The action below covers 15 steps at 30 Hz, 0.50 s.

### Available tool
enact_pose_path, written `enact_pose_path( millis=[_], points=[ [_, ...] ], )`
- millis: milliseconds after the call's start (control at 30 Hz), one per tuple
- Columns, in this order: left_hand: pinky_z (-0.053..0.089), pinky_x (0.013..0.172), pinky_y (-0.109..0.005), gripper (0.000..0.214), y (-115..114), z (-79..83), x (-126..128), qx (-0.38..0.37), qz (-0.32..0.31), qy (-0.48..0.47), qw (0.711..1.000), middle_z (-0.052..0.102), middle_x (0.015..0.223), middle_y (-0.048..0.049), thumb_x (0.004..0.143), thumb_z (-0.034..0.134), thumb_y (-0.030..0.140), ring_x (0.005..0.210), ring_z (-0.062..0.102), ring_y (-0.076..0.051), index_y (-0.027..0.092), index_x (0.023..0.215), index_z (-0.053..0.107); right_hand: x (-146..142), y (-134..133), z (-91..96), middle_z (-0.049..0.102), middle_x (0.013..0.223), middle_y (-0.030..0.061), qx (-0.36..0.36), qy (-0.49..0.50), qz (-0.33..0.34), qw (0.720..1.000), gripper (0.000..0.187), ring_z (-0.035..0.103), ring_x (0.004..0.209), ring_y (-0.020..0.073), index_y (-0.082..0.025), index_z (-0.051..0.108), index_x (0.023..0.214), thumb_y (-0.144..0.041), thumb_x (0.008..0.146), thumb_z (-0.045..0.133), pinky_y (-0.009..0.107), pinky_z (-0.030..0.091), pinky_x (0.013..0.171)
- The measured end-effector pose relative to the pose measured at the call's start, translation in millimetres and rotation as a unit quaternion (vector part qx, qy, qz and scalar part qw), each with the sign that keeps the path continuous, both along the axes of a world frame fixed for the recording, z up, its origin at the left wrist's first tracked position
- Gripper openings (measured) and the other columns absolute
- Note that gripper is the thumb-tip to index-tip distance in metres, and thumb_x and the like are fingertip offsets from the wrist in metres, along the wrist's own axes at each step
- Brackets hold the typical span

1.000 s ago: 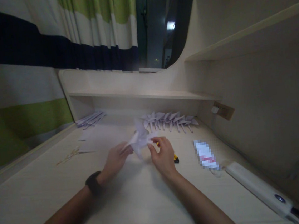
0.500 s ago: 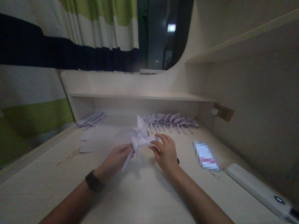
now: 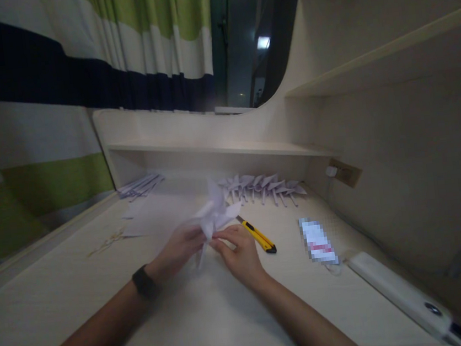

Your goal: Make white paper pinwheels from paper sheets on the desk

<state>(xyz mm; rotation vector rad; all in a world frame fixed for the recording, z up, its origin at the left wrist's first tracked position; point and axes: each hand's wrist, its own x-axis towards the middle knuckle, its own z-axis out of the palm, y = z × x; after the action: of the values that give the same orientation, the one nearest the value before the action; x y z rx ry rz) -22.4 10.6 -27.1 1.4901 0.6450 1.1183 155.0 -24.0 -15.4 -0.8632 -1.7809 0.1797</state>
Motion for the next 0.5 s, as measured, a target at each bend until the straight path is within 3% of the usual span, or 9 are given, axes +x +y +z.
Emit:
enact_pose_path(
  millis=[100, 200, 267, 400, 500],
  points=[
    [0.045, 0.075, -0.031, 0.037, 1, 1.1, 1, -0.032, -0.013, -0.061, 0.998, 0.067, 0.098, -0.0115, 0.076, 0.069, 0.037, 0.085, 0.059, -0.021, 0.013, 0.103, 0.069, -3, -6, 3.6, 0.069, 0.085, 0.0046, -0.017, 0.034, 0.012, 0.999, 0.014, 0.061, 0.083, 0.0176, -0.021, 0.071, 0.087, -0.026, 0.086, 0.058, 0.031, 0.047, 0.078],
    [0.045, 0.079, -0.033, 0.036, 3, 4.1, 0, -0.059, 0.013, -0.114, 0.992, 0.066, 0.105, -0.0129, 0.074, 0.071, 0.032, 0.092, 0.06, -0.022, 0.013, 0.105, 0.068, 0, -7, 2.5, 0.067, 0.073, 0.0038, -0.028, 0.058, -0.08, 0.995, 0.02, 0.06, 0.072, 0.0164, -0.018, 0.069, 0.074, -0.027, 0.086, 0.056, 0.027, 0.046, 0.07],
    [0.045, 0.081, -0.032, 0.036, 5, 5.6, -2, -0.071, 0.036, -0.137, 0.987, 0.066, 0.106, -0.0122, 0.072, 0.073, 0.028, 0.094, 0.06, -0.022, 0.014, 0.104, 0.068, 0, -5, -0.9, 0.067, 0.068, 0.0029, -0.086, 0.043, -0.107, 0.99, 0.021, 0.059, 0.064, 0.015, -0.017, 0.067, 0.071, -0.028, 0.085, 0.056, 0.025, 0.044, 0.062],
    [0.046, 0.08, -0.03, 0.033, 7, 4.5, -4, -0.087, 0.072, -0.155, 0.982, 0.067, 0.104, -0.0112, 0.068, 0.075, 0.023, 0.095, 0.06, -0.021, 0.014, 0.099, 0.068, -6, -2, -10.9, 0.069, 0.067, 0.0019, -0.228, -0.027, -0.027, 0.973, 0.022, 0.06, 0.058, 0.0137, -0.016, 0.07, 0.076, -0.033, 0.083, 0.058, 0.022, 0.042, 0.054],
    [0.047, 0.079, -0.03, 0.033, 7, 2.5, -2, -0.081, 0.061, -0.158, 0.982, 0.068, 0.103, -0.0115, 0.07, 0.074, 0.023, 0.092, 0.061, -0.021, 0.013, 0.101, 0.068, -14, -3, -18.1, 0.069, 0.067, 0.0018, -0.259, -0.031, -0.007, 0.965, 0.019, 0.06, 0.057, 0.0136, -0.016, 0.071, 0.08, -0.033, 0.08, 0.061, 0.022, 0.042, 0.054]
  ],
)
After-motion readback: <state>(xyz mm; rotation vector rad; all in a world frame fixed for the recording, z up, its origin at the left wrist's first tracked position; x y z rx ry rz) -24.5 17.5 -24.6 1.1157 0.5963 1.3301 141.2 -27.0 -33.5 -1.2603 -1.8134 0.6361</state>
